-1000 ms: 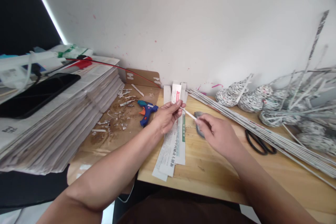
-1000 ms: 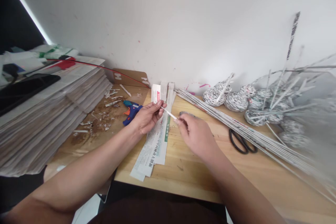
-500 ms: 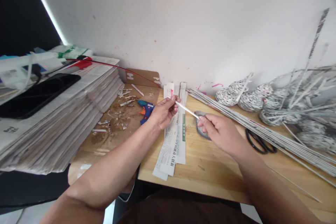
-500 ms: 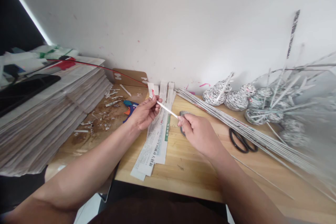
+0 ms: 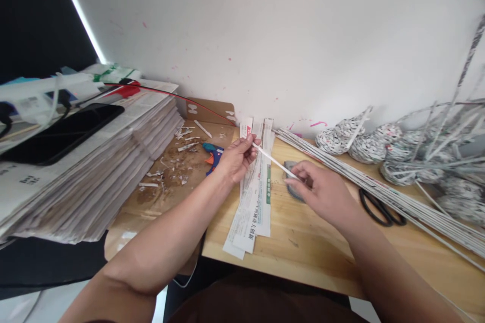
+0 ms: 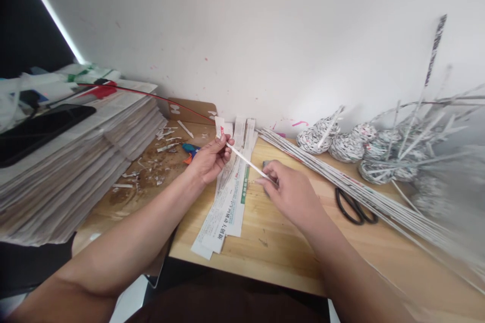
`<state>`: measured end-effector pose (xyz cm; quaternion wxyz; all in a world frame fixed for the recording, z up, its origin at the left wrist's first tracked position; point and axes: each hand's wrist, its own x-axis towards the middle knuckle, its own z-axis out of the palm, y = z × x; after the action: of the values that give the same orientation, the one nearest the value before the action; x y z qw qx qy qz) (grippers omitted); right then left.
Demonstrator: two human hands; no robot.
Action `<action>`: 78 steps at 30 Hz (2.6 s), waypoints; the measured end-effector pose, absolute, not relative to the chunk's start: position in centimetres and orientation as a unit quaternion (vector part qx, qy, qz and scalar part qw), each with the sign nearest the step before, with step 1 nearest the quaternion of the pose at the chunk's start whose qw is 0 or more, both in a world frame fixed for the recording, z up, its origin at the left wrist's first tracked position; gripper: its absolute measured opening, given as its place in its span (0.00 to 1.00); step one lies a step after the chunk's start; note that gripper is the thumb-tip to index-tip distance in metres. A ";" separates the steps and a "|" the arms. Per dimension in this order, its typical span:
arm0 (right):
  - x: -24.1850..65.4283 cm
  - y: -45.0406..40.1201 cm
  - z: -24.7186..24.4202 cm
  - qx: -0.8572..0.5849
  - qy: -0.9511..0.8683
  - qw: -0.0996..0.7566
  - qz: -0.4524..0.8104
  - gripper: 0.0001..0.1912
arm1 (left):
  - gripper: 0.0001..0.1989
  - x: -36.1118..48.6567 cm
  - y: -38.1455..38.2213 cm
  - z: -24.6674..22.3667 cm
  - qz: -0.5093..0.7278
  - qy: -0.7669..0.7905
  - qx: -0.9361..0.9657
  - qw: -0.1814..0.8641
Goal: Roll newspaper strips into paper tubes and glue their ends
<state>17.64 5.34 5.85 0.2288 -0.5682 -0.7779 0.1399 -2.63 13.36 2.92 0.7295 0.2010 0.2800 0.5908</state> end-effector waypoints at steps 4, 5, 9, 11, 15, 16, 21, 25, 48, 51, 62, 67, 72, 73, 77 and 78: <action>17.6 5.3 5.9 -0.548 -0.791 0.217 0.167 0.17 | 0.05 -2.7 13.4 3.0 0.591 0.285 0.197 0.729; 17.6 5.3 5.9 -0.543 -0.793 0.210 0.180 0.18 | 0.06 -2.7 13.5 3.0 0.591 0.284 0.196 0.729; 17.7 5.5 5.6 -0.548 -0.762 0.224 0.262 0.15 | 0.05 -2.7 13.4 2.9 0.584 0.279 0.203 0.735; 17.7 5.7 5.4 -0.550 -0.729 0.222 0.341 0.14 | 0.04 -2.7 13.4 2.9 0.573 0.273 0.211 0.743; 17.5 5.9 5.3 -0.546 -0.704 0.222 0.396 0.16 | 0.05 -2.7 13.5 2.9 0.569 0.275 0.213 0.745; 17.5 5.9 5.4 -0.548 -0.717 0.234 0.362 0.15 | 0.05 -2.7 13.5 3.0 0.571 0.278 0.211 0.743; 17.3 5.9 5.3 -0.551 -0.768 0.241 0.221 0.15 | 0.06 -2.8 13.5 3.2 0.570 0.287 0.209 0.741; 17.3 6.2 4.7 -0.552 -0.707 0.191 0.398 0.20 | 0.07 -2.8 13.6 3.0 0.567 0.280 0.210 0.746; 17.7 1.1 3.9 -0.525 -0.547 0.260 0.598 0.21 | 0.11 -2.3 12.8 3.1 0.537 0.290 0.220 0.761; 17.7 0.8 3.8 -0.466 -0.467 0.268 0.703 0.21 | 0.11 -2.2 12.7 3.3 0.546 0.277 0.210 0.762; 17.0 1.2 3.9 -0.513 -0.567 0.250 0.594 0.21 | 0.11 -2.5 13.1 3.6 0.550 0.279 0.190 0.764; 17.2 0.9 3.8 -0.505 -0.516 0.262 0.640 0.21 | 0.12 -2.8 13.3 3.6 0.558 0.281 0.187 0.758; 17.6 0.4 3.4 -0.489 -0.463 0.280 0.684 0.19 | 0.13 -2.7 13.3 3.7 0.552 0.267 0.194 0.766; 17.7 0.4 3.3 -0.462 -0.436 0.283 0.719 0.19 | 0.13 -2.7 13.2 3.7 0.552 0.261 0.190 0.769; 17.6 0.2 3.3 -0.458 -0.453 0.256 0.721 0.21 | 0.14 -2.7 13.3 3.7 0.550 0.252 0.186 0.774; 17.6 0.2 3.3 -0.486 -0.494 0.251 0.676 0.22 | 0.14 -2.8 13.4 3.7 0.553 0.255 0.189 0.771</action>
<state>17.64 0.17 3.35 0.2509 -0.4858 -0.4943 0.6758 -2.78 13.38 3.68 0.7705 0.1890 0.2553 0.5526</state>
